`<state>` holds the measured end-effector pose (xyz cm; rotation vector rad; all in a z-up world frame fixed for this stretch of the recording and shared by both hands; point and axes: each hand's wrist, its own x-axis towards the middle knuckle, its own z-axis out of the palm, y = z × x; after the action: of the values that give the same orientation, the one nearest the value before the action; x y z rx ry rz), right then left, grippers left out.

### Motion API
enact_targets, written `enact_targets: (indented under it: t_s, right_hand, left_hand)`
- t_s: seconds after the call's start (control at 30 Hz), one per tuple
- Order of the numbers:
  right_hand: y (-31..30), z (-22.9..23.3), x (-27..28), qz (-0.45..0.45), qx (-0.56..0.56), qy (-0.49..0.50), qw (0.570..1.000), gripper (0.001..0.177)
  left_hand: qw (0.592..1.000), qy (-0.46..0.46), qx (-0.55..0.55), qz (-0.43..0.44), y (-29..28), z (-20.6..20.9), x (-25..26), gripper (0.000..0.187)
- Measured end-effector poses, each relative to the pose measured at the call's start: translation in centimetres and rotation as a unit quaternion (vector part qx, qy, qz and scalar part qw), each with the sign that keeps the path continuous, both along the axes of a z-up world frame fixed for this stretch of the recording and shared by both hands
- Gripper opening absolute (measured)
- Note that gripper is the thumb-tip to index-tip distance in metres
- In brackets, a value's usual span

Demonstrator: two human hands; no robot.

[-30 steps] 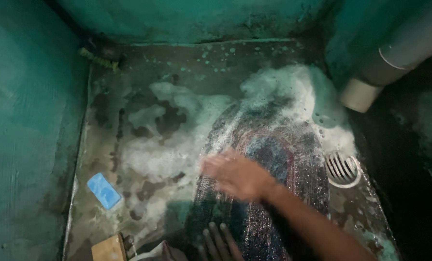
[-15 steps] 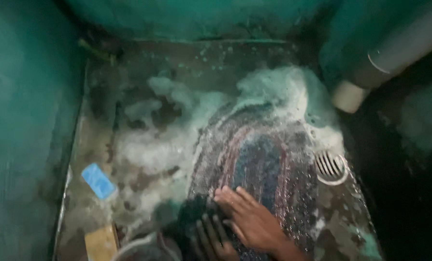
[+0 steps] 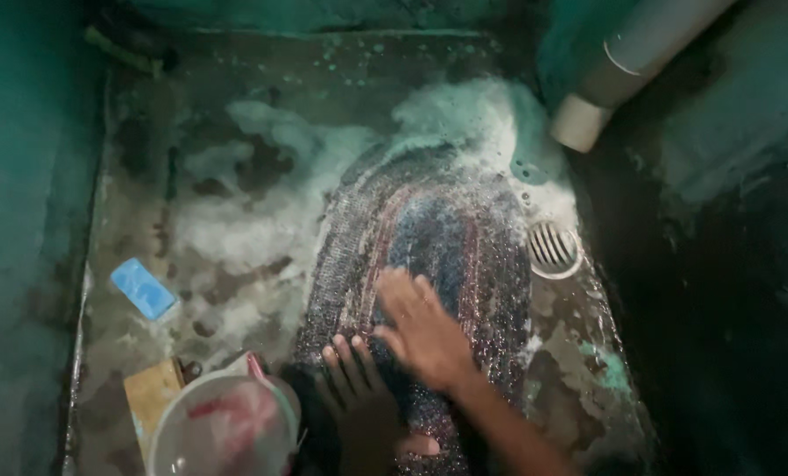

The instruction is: The person washes a floor mat in a bathroom by hand with soapy water, scrubbing its surface and rinsing it with water from a bucket.

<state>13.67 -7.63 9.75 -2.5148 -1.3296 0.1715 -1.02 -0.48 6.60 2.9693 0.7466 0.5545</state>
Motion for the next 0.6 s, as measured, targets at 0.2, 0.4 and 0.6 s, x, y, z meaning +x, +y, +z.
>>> enact_targets:
  t_s: [0.2, 0.4, 0.6]
  right_hand:
    - [-1.3, 3.9, 0.0, 0.218, -0.055, 0.014, 0.974, 0.069]
    - [-0.8, 3.8, 6.0, -0.148, -0.073, -0.005, 0.986, 0.063]
    - [0.2, 0.3, 0.2, -0.042, -0.022, -0.168, 0.985, 0.068]
  left_hand:
    - [0.985, -0.078, -0.114, -0.101, 1.0, 1.3, -0.7, 0.159]
    - [0.986, -0.011, -0.127, -0.103, 1.3, 0.7, -0.7, 0.175]
    - [0.991, -0.014, -0.097, -0.09, 0.9, 0.0, -0.7, 0.172]
